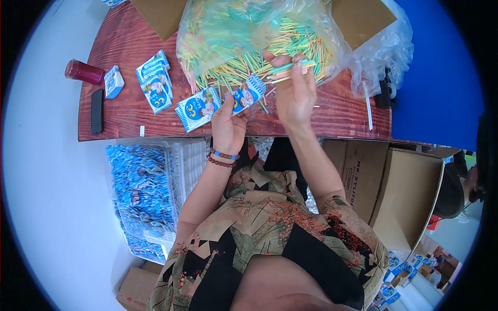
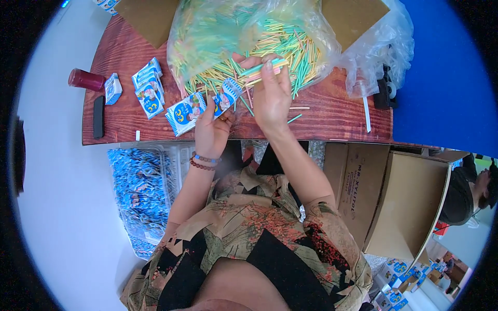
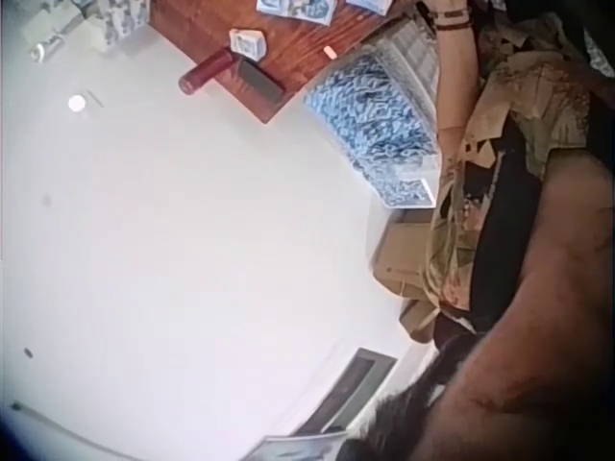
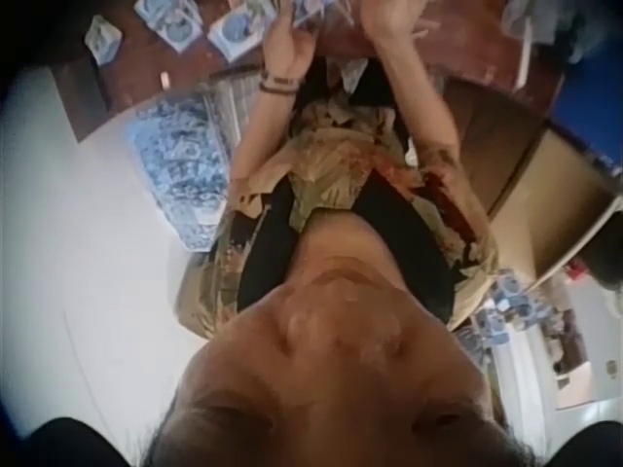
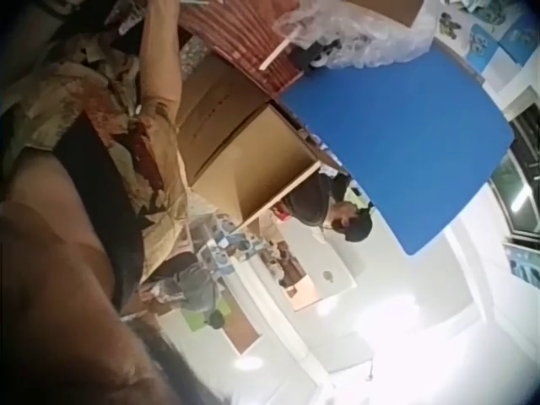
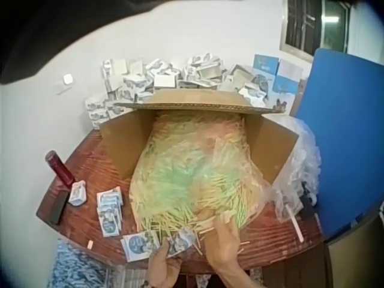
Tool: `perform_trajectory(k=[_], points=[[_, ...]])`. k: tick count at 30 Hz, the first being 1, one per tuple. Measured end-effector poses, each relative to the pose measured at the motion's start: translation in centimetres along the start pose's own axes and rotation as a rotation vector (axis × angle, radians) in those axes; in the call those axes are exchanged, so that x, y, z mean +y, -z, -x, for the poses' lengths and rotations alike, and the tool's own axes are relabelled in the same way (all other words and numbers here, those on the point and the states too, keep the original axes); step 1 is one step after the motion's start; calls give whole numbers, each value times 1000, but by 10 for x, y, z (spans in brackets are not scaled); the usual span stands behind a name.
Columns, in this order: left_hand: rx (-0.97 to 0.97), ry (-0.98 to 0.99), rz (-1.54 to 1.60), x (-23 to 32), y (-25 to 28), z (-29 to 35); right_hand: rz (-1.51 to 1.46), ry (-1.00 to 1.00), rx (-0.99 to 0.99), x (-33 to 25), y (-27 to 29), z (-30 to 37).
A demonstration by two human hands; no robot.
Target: Packaging small blue cards and yellow plastic strips into sets.
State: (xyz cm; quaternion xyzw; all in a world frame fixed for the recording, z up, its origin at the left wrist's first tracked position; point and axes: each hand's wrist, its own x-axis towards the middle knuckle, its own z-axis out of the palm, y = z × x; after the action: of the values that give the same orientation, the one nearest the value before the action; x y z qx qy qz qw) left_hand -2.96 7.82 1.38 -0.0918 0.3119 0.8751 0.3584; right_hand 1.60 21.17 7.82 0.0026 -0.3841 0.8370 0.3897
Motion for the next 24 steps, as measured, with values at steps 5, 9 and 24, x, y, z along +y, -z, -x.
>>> perform_trajectory(k=[5,9,24], points=[[-7,-24,16,-1,-3,4,-4,95,33,16,-12,11],[-37,-35,40,1,-8,6,60,88,57,24,-17,20],[-146,-27,230,-3,2,-9,328,-128,-49,28,-23,26]])
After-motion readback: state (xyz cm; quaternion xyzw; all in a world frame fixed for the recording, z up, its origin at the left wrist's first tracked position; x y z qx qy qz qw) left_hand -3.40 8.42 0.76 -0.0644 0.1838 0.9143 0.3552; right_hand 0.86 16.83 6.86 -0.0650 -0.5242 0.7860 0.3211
